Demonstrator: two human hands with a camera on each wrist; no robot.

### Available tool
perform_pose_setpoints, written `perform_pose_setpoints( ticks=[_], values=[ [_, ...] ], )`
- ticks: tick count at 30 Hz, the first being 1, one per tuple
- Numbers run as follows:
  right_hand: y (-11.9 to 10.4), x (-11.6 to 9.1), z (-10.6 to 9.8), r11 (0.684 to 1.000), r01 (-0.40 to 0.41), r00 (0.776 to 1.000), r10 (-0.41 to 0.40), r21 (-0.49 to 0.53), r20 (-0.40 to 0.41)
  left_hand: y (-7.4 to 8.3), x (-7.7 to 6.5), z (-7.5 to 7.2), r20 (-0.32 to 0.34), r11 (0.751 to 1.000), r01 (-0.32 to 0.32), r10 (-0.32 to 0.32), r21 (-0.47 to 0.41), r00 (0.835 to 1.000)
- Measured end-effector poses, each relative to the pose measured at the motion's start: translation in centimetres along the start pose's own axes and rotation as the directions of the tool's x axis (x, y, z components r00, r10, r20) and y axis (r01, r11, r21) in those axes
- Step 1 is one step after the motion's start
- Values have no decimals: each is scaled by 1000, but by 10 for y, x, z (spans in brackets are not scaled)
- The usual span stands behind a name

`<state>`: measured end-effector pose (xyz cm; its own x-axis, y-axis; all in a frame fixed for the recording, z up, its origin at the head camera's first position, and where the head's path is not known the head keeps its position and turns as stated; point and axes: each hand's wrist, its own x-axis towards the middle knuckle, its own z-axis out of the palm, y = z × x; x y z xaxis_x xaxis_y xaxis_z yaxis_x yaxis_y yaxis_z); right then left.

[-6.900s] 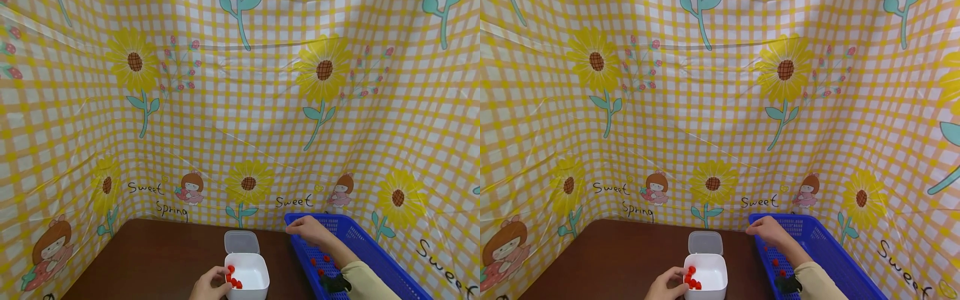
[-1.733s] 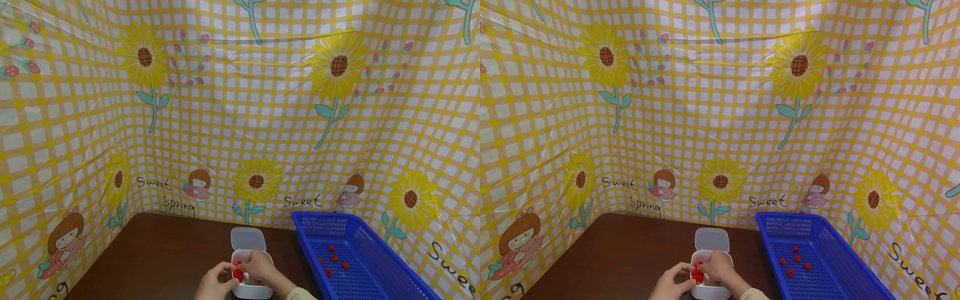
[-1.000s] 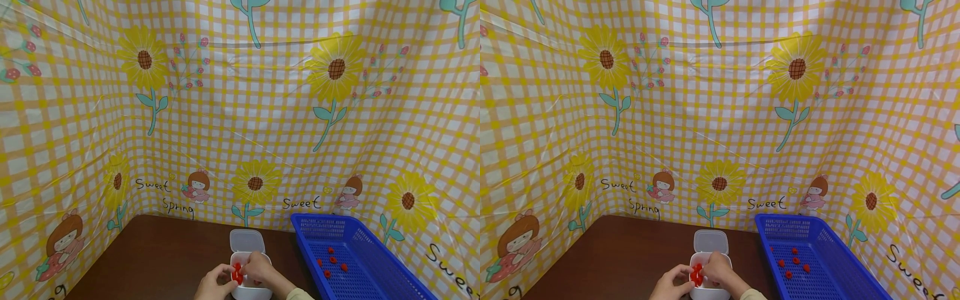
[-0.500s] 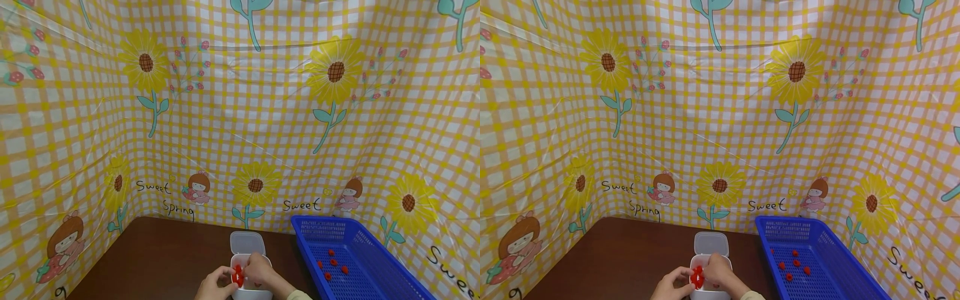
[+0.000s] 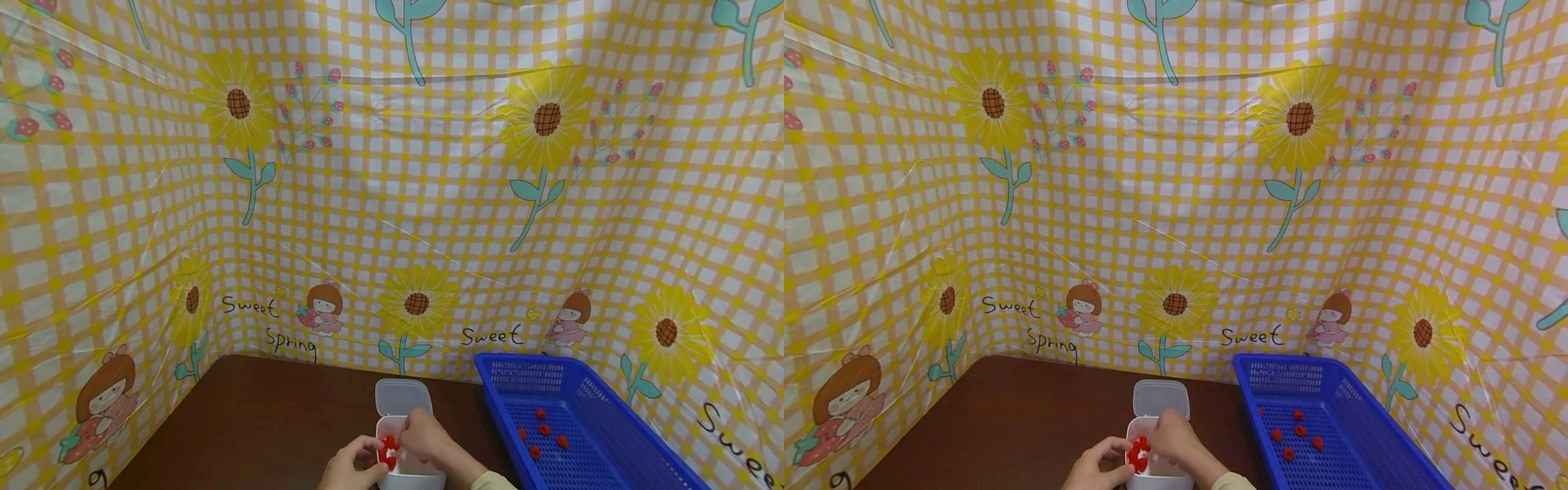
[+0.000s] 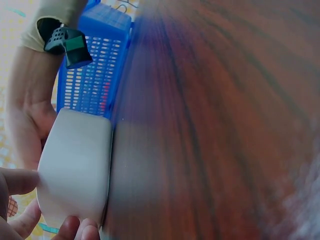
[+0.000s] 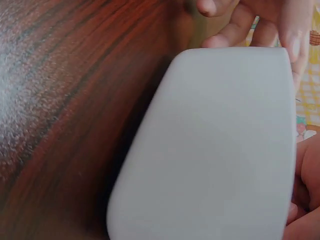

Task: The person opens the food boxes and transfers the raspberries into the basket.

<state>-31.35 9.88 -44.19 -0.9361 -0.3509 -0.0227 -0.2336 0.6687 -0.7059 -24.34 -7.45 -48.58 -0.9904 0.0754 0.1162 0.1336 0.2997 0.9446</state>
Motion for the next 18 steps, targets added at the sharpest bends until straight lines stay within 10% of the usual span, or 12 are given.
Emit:
perform_pose_setpoints(
  ticks=[18],
  values=[
    [-15, -2, -43, 995, -53, 999, 53, 80, 10, 2, 1, 0, 12, 999, 44, -44, -16, 999]
  ],
)
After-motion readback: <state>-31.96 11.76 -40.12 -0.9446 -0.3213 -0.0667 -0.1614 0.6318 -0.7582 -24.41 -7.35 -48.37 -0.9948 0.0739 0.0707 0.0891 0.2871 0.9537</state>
